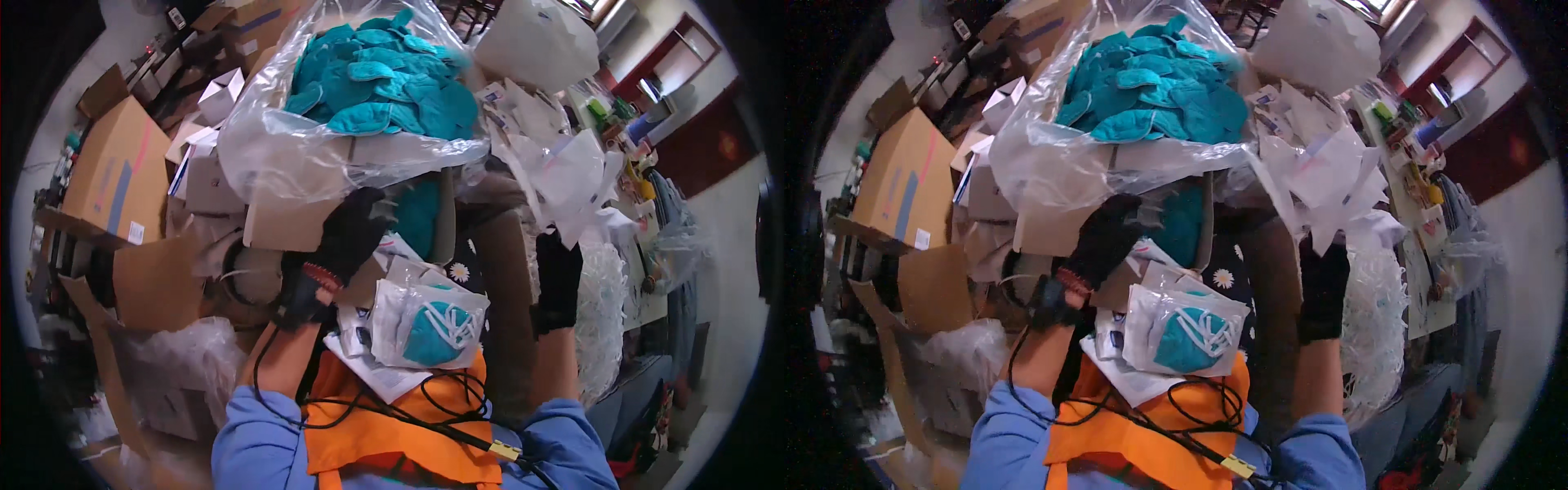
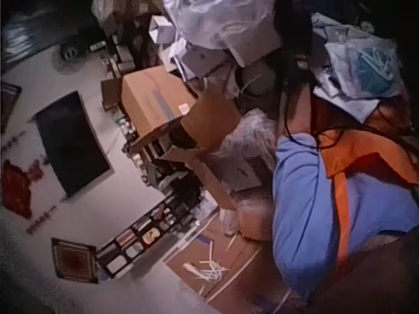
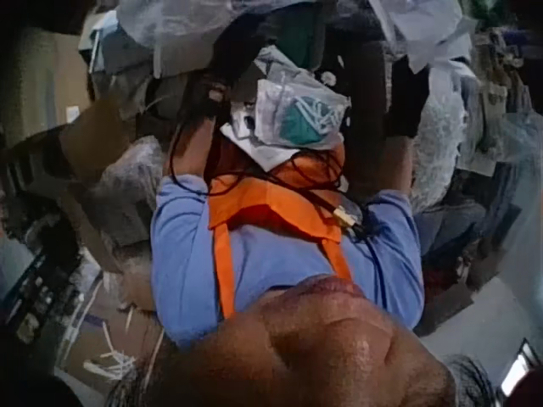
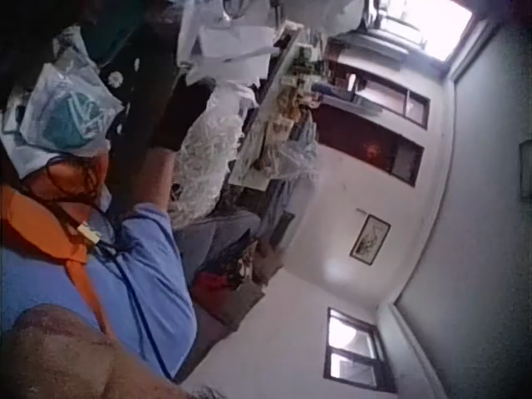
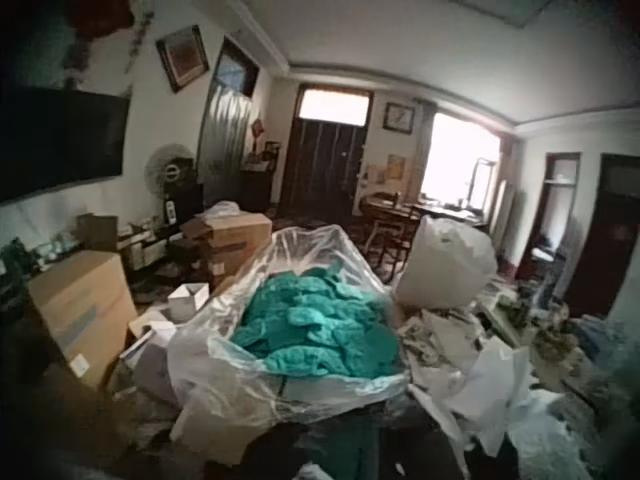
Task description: Sort green masks from a large plastic bag into smaller individual clear plastic bags.
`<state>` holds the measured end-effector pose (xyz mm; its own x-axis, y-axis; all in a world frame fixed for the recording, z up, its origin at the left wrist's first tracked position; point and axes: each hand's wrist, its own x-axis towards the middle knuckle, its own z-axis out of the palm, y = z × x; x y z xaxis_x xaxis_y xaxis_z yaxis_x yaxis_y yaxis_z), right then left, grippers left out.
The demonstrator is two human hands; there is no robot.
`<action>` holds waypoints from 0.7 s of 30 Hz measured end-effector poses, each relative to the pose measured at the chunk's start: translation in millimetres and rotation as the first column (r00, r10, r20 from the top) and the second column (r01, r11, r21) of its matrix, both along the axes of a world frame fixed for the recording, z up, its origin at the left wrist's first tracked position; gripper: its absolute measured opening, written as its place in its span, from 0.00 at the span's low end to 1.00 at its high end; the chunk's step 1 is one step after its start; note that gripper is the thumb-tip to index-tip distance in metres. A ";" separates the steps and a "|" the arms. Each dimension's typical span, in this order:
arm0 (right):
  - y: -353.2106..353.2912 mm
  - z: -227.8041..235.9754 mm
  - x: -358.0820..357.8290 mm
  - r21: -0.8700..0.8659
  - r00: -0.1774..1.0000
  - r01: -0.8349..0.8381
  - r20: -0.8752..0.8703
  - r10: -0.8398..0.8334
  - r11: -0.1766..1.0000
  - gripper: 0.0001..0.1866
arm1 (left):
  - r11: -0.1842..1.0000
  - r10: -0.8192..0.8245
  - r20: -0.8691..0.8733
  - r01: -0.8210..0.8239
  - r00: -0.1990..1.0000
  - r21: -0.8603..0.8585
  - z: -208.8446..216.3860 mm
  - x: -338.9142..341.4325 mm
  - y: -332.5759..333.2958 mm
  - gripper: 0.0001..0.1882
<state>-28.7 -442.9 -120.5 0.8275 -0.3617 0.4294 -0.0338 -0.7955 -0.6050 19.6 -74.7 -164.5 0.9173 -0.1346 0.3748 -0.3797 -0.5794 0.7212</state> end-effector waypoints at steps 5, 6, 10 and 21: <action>-58.2 -38.2 57.0 -0.205 0.987 -0.108 0.097 0.130 0.973 0.11 | 0.999 -0.052 0.018 0.052 0.998 0.010 19.9 -7.8 14.4 0.15; -79.3 -42.8 73.6 -0.509 0.998 -0.048 0.011 0.063 0.860 0.13 | 0.998 -0.061 0.074 0.061 0.995 0.009 22.1 -9.8 16.0 0.14; -129.5 -34.7 145.7 -0.904 0.992 -0.080 -0.113 -0.053 0.421 0.20 | 0.999 -0.021 -0.016 0.020 1.000 -0.051 32.9 -22.0 23.8 0.11; -205.3 -79.3 235.7 -0.165 0.961 -0.271 -0.097 0.258 0.948 0.18 | 0.981 0.046 0.057 -0.056 0.997 0.188 8.8 -40.7 31.8 0.08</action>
<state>207.0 -648.2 -199.8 0.9148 -0.0501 0.4008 0.1534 -0.8748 -0.4596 -21.1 -42.8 -155.7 0.9048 -0.1609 0.3943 -0.3799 -0.7234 0.5766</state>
